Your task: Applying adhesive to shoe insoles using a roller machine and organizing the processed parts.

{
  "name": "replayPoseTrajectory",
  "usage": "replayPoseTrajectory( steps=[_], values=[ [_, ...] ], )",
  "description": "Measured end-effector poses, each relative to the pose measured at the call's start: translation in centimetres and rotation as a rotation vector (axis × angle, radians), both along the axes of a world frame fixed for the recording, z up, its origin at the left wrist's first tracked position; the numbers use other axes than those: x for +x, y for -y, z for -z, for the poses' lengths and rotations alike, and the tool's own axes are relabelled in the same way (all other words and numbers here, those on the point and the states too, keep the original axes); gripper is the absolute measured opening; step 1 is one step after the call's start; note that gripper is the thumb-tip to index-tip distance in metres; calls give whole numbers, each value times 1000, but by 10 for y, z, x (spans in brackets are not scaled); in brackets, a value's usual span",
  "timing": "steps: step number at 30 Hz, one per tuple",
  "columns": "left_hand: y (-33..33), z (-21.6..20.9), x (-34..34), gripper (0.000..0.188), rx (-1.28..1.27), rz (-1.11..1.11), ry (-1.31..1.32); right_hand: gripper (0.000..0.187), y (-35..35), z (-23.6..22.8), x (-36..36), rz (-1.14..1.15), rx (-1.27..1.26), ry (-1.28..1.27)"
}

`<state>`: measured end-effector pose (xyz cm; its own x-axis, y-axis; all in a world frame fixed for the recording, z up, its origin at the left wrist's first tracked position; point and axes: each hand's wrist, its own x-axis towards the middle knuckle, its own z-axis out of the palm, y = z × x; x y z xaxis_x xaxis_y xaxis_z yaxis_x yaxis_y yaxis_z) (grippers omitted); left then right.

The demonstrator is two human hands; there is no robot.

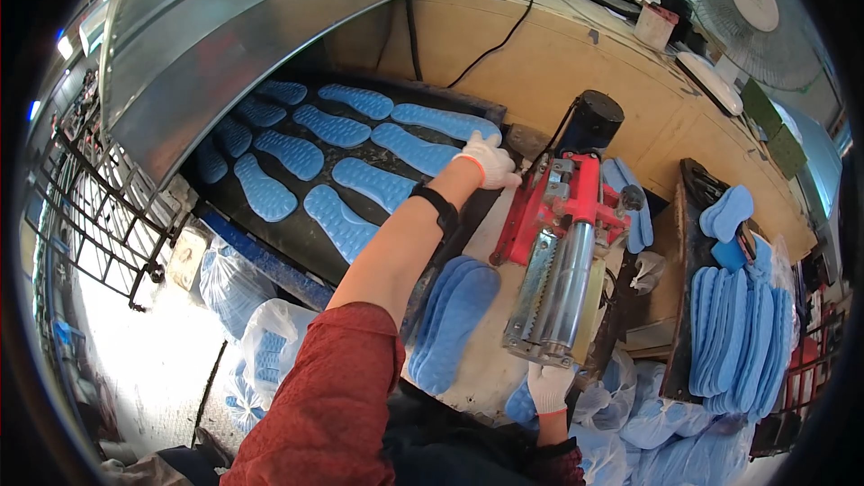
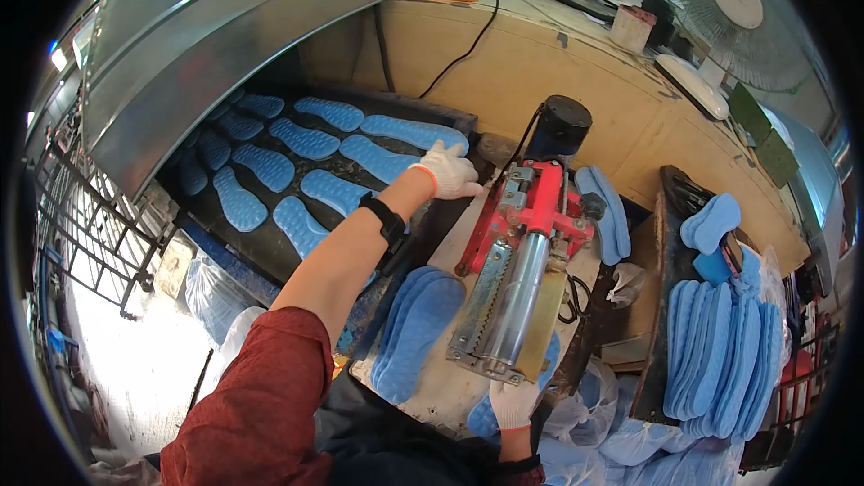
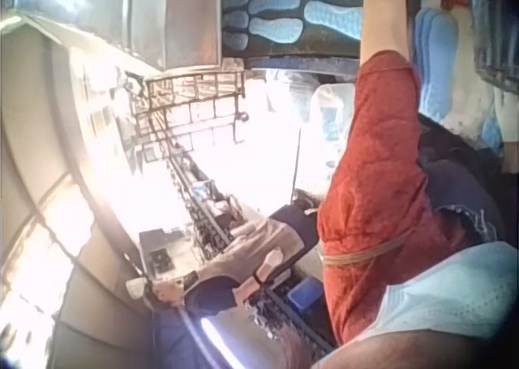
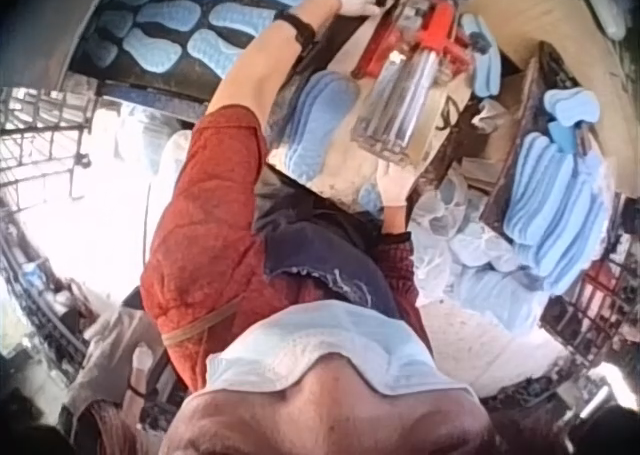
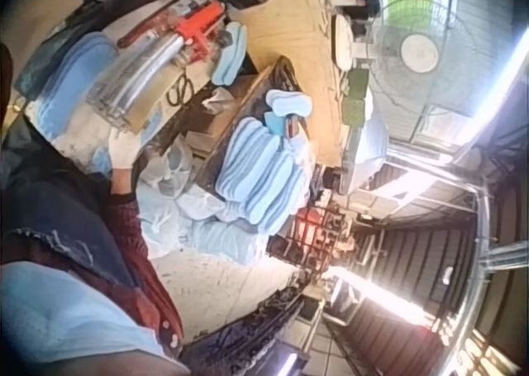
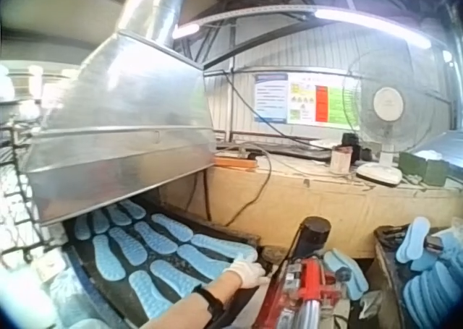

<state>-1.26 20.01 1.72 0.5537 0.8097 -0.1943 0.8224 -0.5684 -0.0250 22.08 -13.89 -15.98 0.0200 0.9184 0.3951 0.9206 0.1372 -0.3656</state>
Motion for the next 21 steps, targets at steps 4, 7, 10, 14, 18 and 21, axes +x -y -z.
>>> replayPoseTrajectory(
  steps=[4,7,10,14,18,21],
  values=[
    [60,-6,0,41,132,162,226,20,-6,-21,-7,-14,161,72],
    [129,-3,-34,41,417,290,315,19,-6,-16,-4,-36,101,53],
    [201,-27,-67,67,401,107,363,16,-8,-18,-4,-59,105,31],
    [237,4,-111,101,375,-360,410,15,-8,-22,-4,-61,30,4],
    [238,28,-128,103,527,-444,330,15,-5,-21,-4,-75,65,-17],
    [240,33,-133,103,495,-510,341,16,-3,-18,-3,-73,62,6]
  ],
)
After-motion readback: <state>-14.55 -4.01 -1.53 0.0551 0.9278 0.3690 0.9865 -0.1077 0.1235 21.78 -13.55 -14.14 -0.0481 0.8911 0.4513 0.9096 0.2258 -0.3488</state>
